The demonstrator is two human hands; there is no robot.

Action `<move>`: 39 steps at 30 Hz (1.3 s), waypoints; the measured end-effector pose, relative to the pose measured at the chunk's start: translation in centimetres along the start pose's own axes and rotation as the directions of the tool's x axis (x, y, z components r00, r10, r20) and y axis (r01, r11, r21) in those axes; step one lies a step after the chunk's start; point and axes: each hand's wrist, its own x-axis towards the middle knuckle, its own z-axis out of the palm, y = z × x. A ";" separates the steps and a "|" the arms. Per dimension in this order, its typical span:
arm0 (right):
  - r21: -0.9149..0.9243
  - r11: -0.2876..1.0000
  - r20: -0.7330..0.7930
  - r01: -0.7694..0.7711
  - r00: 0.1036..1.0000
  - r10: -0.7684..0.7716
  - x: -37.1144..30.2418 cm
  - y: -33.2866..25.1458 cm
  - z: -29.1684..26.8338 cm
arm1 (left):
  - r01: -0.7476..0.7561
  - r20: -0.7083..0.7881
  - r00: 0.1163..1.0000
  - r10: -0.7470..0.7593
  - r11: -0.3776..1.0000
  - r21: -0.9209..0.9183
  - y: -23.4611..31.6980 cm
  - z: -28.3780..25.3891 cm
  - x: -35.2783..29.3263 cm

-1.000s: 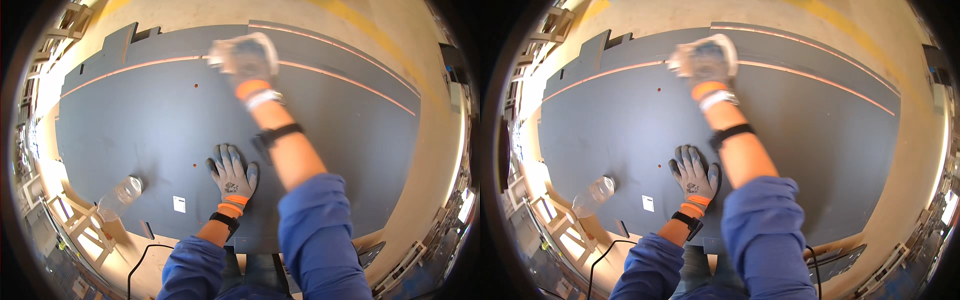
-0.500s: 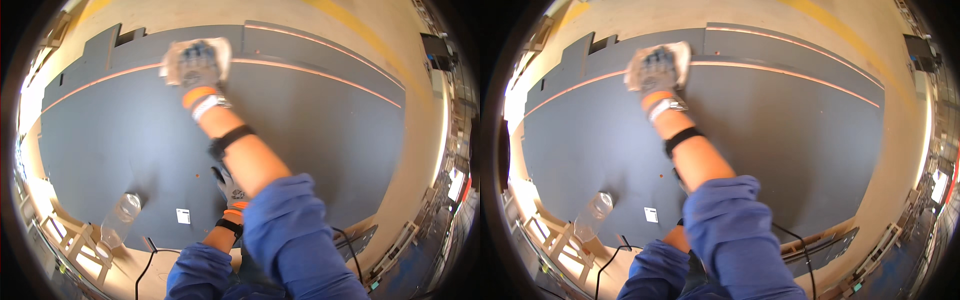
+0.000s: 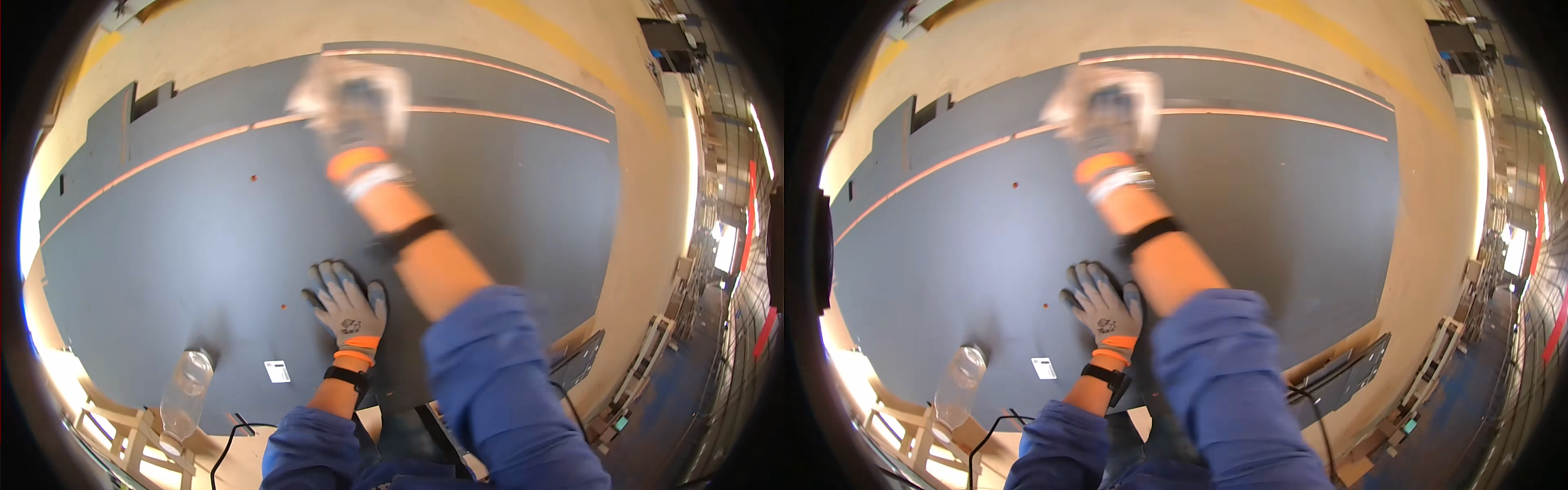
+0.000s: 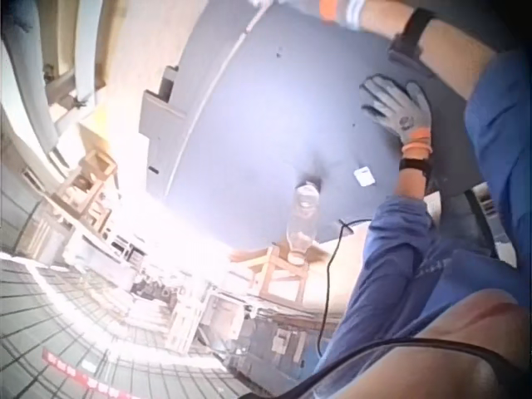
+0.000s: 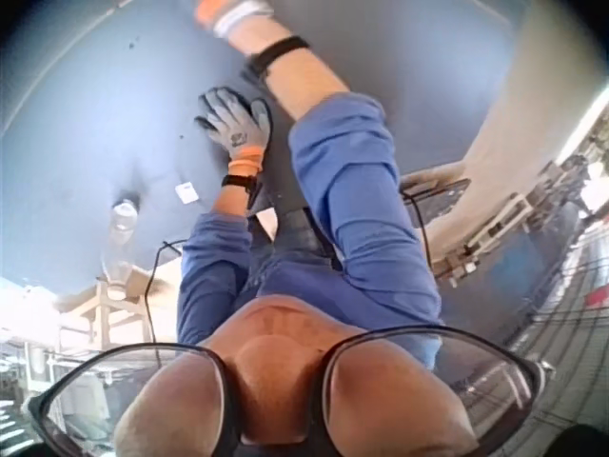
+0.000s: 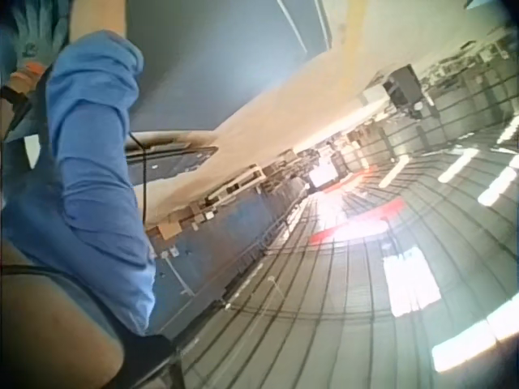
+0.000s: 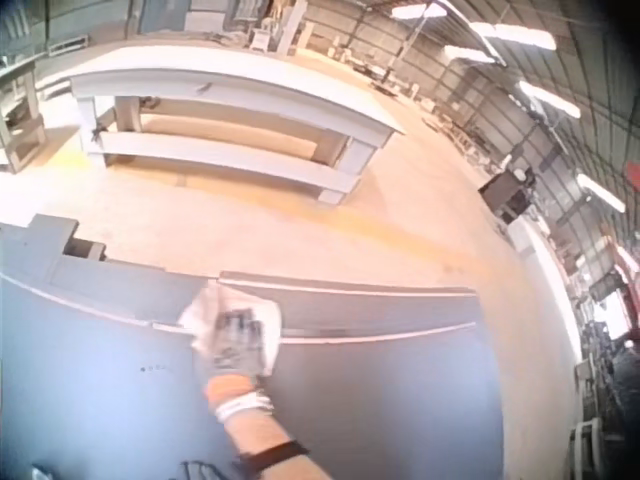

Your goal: Wipe down large grey furniture panels with a cloth and liquid cleaner.

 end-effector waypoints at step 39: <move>-0.230 0.973 0.097 -0.017 0.994 0.040 -0.8 -16.8 -0.7 | 0.629 -0.011 0.774 -0.633 0.771 -0.097 -44.1 -19.4 -18.2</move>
